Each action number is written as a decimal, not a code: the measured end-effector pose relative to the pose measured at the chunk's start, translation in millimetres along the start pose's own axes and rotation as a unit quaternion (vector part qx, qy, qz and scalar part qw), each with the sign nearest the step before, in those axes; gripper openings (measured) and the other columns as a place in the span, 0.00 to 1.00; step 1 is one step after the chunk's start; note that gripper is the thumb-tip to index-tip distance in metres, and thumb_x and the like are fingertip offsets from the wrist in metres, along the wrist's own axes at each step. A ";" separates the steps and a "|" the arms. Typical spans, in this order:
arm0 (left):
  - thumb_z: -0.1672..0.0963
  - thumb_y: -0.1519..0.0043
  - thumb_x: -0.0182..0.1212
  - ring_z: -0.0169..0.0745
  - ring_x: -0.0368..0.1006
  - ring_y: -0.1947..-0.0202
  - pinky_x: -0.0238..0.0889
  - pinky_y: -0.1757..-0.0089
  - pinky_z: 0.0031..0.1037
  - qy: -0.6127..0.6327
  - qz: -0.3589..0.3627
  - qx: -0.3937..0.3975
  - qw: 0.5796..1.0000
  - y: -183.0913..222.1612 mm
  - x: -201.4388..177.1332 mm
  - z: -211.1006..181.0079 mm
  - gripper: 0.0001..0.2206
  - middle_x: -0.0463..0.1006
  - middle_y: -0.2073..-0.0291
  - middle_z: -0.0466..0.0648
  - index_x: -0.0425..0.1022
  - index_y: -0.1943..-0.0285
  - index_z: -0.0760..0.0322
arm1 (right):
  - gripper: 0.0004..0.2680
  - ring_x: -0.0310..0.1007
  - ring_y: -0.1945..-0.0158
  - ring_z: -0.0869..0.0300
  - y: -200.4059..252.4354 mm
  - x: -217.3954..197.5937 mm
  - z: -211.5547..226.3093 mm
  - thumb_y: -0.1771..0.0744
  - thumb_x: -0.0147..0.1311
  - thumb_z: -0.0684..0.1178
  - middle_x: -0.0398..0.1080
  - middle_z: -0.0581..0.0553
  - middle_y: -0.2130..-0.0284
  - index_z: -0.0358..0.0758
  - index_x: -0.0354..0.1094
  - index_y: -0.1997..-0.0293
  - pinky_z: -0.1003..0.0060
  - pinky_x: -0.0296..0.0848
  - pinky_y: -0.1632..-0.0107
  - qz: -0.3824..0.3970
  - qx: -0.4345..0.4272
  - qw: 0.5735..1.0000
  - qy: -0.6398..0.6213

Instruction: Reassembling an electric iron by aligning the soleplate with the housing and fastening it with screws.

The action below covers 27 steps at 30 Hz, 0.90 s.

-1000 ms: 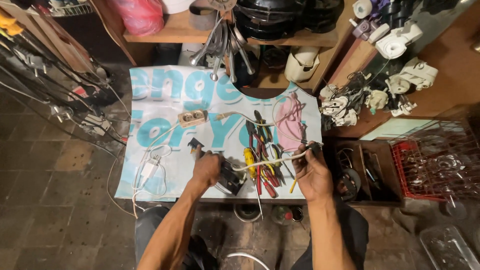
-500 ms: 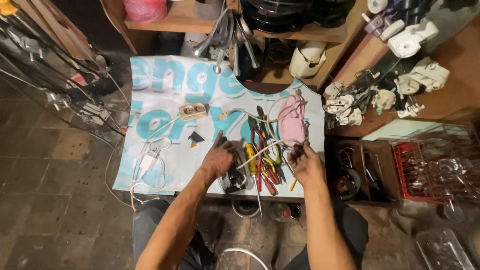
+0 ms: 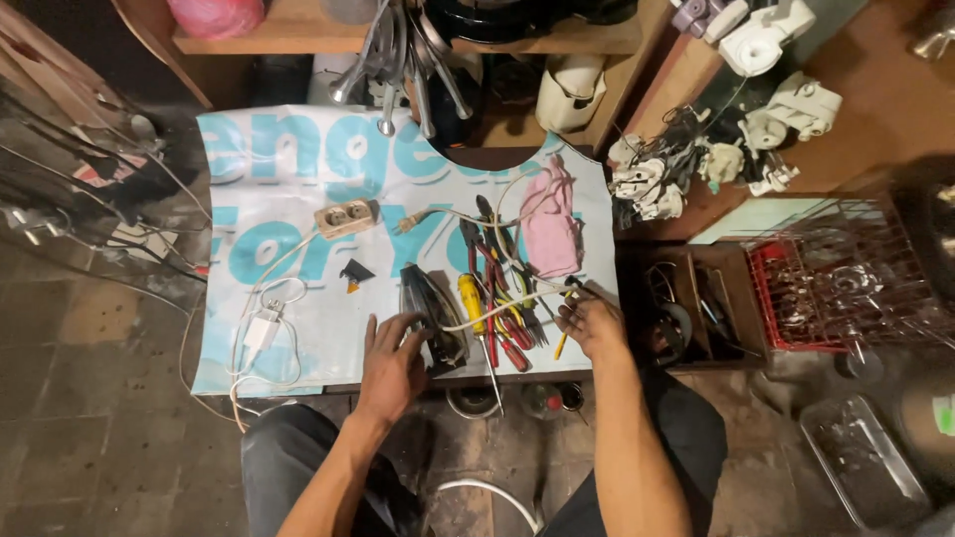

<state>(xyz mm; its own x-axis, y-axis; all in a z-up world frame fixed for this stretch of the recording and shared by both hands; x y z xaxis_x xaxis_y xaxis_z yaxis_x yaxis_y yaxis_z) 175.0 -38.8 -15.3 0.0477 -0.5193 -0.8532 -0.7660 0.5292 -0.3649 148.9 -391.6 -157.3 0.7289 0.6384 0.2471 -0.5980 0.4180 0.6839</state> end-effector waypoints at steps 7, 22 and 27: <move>0.61 0.54 0.61 0.52 0.62 0.40 0.43 0.34 0.51 0.031 0.078 0.027 0.996 52.9 -16.7 -26.0 0.21 0.69 0.42 0.50 0.74 0.49 0.62 | 0.16 0.72 0.68 0.58 -35.1 -38.0 -33.4 0.33 0.37 0.37 0.71 0.38 0.64 0.37 0.62 0.38 0.54 0.78 0.61 0.000 -0.065 0.998 -0.027; 0.57 0.38 0.57 0.34 0.77 0.63 0.70 0.59 0.22 0.469 -0.017 -0.405 0.785 109.5 2.2 -59.3 0.13 0.85 0.63 0.49 0.81 0.51 0.69 | 0.13 0.68 0.53 0.57 129.8 -24.4 -8.3 0.32 0.47 0.55 0.69 0.43 0.57 0.42 0.68 0.45 0.62 0.71 0.53 -0.200 -0.211 0.954 0.068; 0.39 0.45 0.46 0.51 0.61 0.51 0.55 0.53 0.37 0.703 -0.001 -0.637 0.316 113.7 21.2 -107.2 0.37 0.69 0.42 0.57 0.67 0.32 0.61 | 0.22 0.64 0.58 0.54 309.4 110.6 -73.1 0.39 0.44 0.45 0.68 0.41 0.55 0.42 0.66 0.37 0.56 0.67 0.59 0.250 -0.053 0.957 0.141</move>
<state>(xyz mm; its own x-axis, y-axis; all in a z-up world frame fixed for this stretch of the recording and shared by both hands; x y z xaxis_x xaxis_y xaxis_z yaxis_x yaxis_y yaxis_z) 20.2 -61.6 -35.0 0.4038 -0.7776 0.4819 -0.4449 0.2934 0.8462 20.2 -144.4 31.4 0.2342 0.9181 0.3199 -0.8894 0.0694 0.4518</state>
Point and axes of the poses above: each hand's wrist, its own y-axis away from the middle knuckle, its own x-axis out of the palm, z = x × y, the point moved 5 cm from there along -y, towards the middle knuckle
